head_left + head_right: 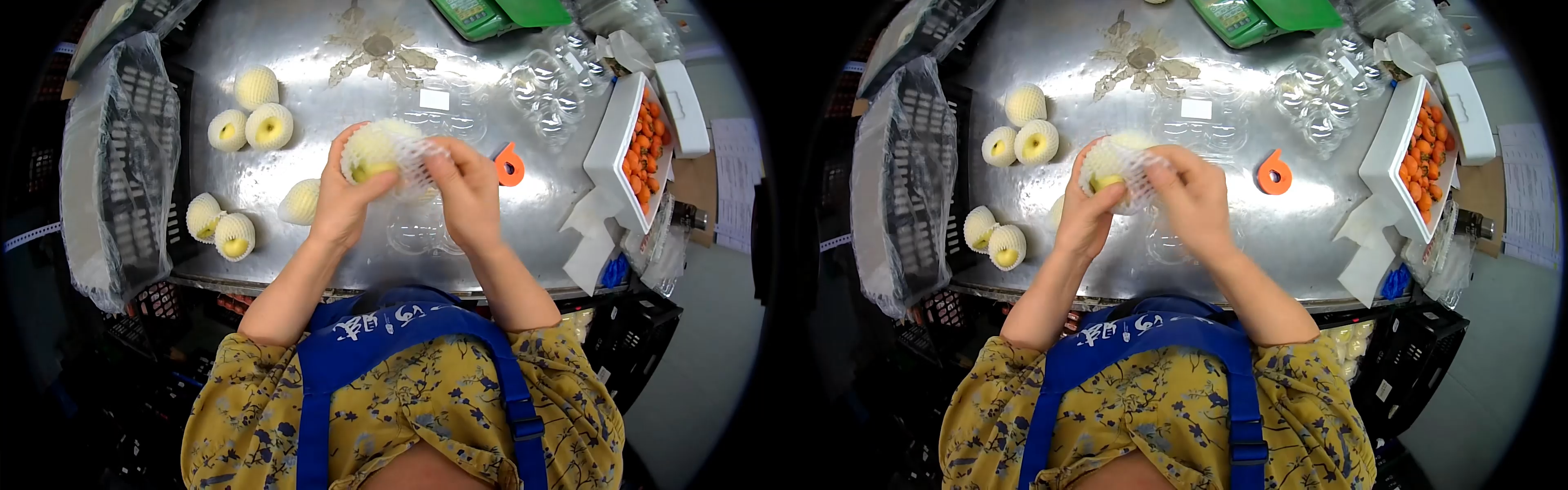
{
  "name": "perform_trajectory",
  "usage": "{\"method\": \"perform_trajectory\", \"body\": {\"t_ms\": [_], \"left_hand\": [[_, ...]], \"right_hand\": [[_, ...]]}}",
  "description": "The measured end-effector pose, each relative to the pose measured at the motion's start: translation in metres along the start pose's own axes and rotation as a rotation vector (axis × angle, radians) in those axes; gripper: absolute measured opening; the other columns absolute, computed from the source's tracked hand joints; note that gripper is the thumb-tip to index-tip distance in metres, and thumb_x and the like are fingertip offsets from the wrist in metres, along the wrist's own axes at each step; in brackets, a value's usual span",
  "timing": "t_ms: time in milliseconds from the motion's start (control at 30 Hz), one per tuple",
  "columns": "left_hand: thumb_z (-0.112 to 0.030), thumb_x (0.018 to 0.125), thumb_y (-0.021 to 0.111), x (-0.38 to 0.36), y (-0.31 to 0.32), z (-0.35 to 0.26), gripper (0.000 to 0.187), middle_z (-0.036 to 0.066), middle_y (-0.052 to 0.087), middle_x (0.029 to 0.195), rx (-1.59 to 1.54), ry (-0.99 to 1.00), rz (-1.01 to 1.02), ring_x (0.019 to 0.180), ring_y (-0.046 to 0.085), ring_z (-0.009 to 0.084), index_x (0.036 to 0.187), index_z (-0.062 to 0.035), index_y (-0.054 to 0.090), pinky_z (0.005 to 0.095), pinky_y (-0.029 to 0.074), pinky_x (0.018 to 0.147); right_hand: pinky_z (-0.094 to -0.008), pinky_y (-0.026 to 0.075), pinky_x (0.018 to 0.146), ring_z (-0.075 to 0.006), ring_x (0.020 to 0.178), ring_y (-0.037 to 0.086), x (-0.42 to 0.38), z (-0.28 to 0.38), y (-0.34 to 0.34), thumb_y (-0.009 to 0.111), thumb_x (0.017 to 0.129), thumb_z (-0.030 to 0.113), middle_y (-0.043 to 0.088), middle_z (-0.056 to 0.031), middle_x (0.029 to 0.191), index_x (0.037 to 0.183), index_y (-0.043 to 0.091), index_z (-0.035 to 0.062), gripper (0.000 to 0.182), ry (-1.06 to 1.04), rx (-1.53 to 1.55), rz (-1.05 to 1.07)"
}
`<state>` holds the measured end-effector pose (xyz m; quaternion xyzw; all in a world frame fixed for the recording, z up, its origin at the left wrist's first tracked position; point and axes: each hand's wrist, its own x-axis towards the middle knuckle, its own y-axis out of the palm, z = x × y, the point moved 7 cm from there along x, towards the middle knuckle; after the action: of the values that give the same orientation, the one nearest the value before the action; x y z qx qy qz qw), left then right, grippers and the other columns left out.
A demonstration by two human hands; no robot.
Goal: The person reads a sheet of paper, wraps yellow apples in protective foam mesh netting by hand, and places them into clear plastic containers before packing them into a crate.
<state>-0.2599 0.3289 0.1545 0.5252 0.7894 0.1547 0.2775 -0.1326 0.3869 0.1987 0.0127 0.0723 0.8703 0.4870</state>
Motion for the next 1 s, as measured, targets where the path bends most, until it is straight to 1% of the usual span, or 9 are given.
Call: {"method": "perform_trajectory", "body": {"t_ms": [67, 200, 333, 400, 467, 600, 733, 900, 1000], "left_hand": [[-0.013, 0.066, 0.075, -0.003, -0.007, 0.008, 0.078, 0.012, 0.049, 0.120, -0.107, -0.045, 0.083, 0.112, 0.050, 0.0229, 0.131, -0.0051, 0.033, 0.0371, 0.041, 0.097], [-0.040, 0.057, 0.080, -0.019, 0.002, 0.010, 0.096, 0.015, 0.047, 0.126, -0.350, -0.193, 0.315, 0.117, 0.047, 0.0307, 0.132, -0.0021, 0.033, 0.0425, 0.039, 0.101], [-0.057, 0.059, 0.074, -0.021, 0.026, 0.005, 0.094, 0.017, 0.046, 0.127, -0.673, -0.255, 0.596, 0.112, 0.045, 0.0450, 0.130, -0.0050, 0.041, 0.0532, 0.042, 0.091], [-0.062, 0.061, 0.070, -0.018, 0.032, 0.002, 0.091, 0.016, 0.047, 0.126, -0.810, -0.257, 0.593, 0.111, 0.045, 0.0459, 0.128, -0.0063, 0.044, 0.0545, 0.043, 0.086], [-0.068, 0.063, 0.062, -0.014, 0.021, 0.009, 0.088, 0.016, 0.049, 0.123, -0.827, -0.279, 0.471, 0.108, 0.047, 0.0440, 0.125, -0.0063, 0.047, 0.0542, 0.044, 0.082], [-0.072, 0.066, 0.053, -0.005, 0.015, 0.016, 0.091, 0.016, 0.051, 0.120, -0.953, -0.300, 0.491, 0.108, 0.049, 0.0432, 0.127, -0.0055, 0.044, 0.0538, 0.044, 0.084], [-0.072, 0.067, 0.051, 0.003, 0.016, 0.022, 0.089, 0.016, 0.050, 0.121, -0.862, -0.275, 0.611, 0.106, 0.051, 0.0414, 0.126, -0.0058, 0.044, 0.0532, 0.045, 0.084], [-0.069, 0.070, 0.055, 0.002, -0.047, 0.070, 0.086, 0.013, 0.044, 0.130, -0.589, -0.383, 0.037, 0.121, 0.041, 0.0294, 0.128, -0.0089, 0.040, 0.0489, 0.035, 0.102], [-0.065, 0.068, 0.060, 0.000, -0.021, 0.046, 0.086, 0.011, 0.044, 0.129, -0.417, -0.271, 0.106, 0.120, 0.043, 0.0273, 0.128, -0.0076, 0.040, 0.0455, 0.035, 0.103]], "right_hand": [[-0.0275, 0.051, 0.064, -0.0123, 0.077, 0.062, 0.002, -0.027, 0.007, 0.054, 0.089, 0.011, 0.063, -0.0074, 0.094, 0.102, 0.058, 0.0012, 0.016, 0.392, 0.746, 0.019], [-0.0271, 0.052, 0.064, -0.0122, 0.074, 0.063, 0.017, -0.030, -0.013, 0.054, 0.091, 0.014, 0.064, -0.0065, 0.084, 0.094, 0.059, 0.0017, 0.014, 0.318, 0.695, 0.124], [-0.0270, 0.051, 0.060, -0.0129, 0.069, 0.060, 0.004, -0.093, -0.007, 0.055, 0.090, 0.017, 0.064, -0.0081, 0.082, 0.095, 0.061, 0.0008, 0.018, 0.654, 0.289, -0.052], [-0.0271, 0.048, 0.065, -0.0134, 0.071, 0.058, 0.010, -0.102, -0.010, 0.053, 0.091, 0.017, 0.063, -0.0085, 0.083, 0.096, 0.060, -0.0031, 0.022, 0.494, 0.132, -0.055], [-0.0266, 0.046, 0.068, -0.0133, 0.074, 0.057, 0.015, -0.064, -0.026, 0.051, 0.091, 0.017, 0.063, -0.0083, 0.083, 0.096, 0.060, -0.0044, 0.023, 0.014, -0.407, -0.056], [-0.0304, 0.043, 0.075, -0.0219, 0.089, 0.054, 0.003, 0.045, -0.018, 0.071, 0.071, 0.016, 0.059, -0.0098, 0.096, 0.095, 0.059, 0.0031, 0.030, -0.572, -0.444, -0.036], [-0.0390, 0.044, 0.080, -0.0301, 0.096, 0.051, -0.008, 0.065, 0.015, 0.080, 0.057, 0.023, 0.054, -0.0126, 0.108, 0.095, 0.057, 0.0065, 0.047, -0.712, -0.593, 0.146], [-0.0409, 0.045, 0.086, -0.0341, 0.104, 0.053, -0.022, 0.050, 0.015, 0.082, 0.058, 0.031, 0.051, -0.0162, 0.115, 0.100, 0.052, 0.0061, 0.057, -0.768, -0.631, 0.063], [-0.0412, 0.046, 0.082, -0.0327, 0.098, 0.054, -0.040, 0.045, -0.002, 0.079, 0.054, 0.032, 0.051, -0.0148, 0.112, 0.094, 0.052, 0.0059, 0.055, -0.793, -0.669, -0.090]]}}
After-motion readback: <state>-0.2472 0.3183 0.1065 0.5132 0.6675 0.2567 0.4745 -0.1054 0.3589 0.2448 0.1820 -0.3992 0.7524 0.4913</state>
